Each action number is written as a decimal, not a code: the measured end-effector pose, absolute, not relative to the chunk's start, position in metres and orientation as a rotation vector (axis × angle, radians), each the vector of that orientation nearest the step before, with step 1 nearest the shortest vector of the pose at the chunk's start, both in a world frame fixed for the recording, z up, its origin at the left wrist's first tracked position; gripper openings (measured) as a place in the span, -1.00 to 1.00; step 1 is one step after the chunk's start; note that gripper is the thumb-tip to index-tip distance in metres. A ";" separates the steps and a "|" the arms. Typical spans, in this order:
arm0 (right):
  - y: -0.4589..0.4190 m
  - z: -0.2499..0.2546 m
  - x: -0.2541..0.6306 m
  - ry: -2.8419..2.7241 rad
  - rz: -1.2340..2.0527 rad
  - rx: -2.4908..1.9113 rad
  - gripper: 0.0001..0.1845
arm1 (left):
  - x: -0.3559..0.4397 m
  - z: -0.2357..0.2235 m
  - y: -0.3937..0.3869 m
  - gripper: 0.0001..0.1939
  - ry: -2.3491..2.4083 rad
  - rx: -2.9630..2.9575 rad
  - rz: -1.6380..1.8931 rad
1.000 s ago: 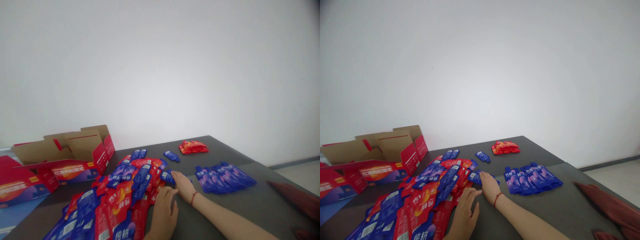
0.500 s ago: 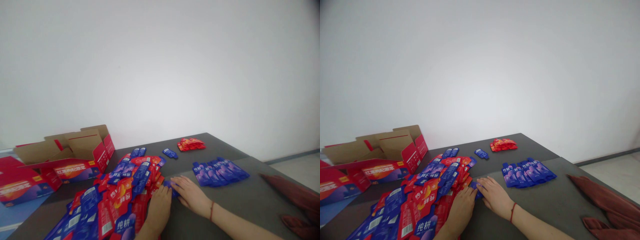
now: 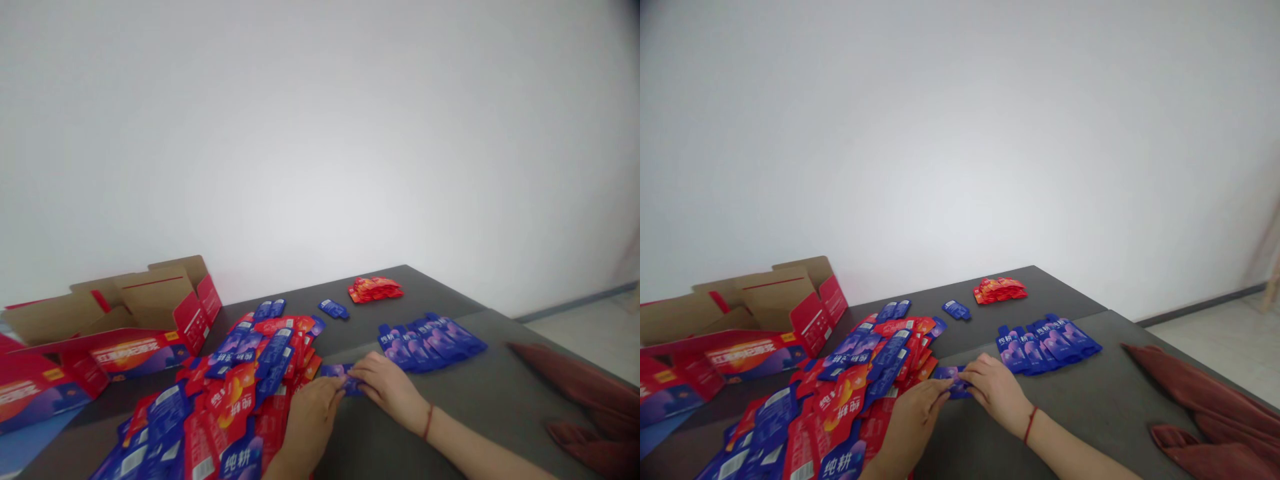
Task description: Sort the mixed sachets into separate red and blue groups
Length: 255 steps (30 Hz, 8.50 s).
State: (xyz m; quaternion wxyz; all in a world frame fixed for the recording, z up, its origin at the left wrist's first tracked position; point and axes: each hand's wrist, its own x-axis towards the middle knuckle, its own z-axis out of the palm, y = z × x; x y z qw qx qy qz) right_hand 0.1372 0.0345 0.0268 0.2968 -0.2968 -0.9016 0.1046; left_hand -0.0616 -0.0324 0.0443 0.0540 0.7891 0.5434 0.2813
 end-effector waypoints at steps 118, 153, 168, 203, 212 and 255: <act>0.065 0.005 0.258 -2.399 0.030 -1.077 -0.49 | -0.050 0.028 -0.010 -0.57 1.809 2.404 0.534; 0.022 0.017 0.152 -2.195 0.893 -0.866 -0.61 | -0.060 0.044 -0.005 -0.68 1.525 2.081 0.974; -0.009 0.032 0.156 -2.748 0.743 -0.814 -0.18 | -0.049 0.028 -0.030 -0.31 1.559 2.397 0.217; 0.041 0.020 0.192 -2.496 0.021 -0.930 -0.36 | -0.046 0.006 -0.003 -0.41 1.638 1.889 0.900; 0.109 -0.009 0.244 -2.249 -0.538 -1.178 -0.48 | 0.023 0.023 0.042 -0.35 1.424 2.283 0.588; 0.071 -0.012 0.233 -2.367 -0.221 -1.182 -0.52 | 0.046 -0.002 0.069 -0.49 1.434 2.092 0.893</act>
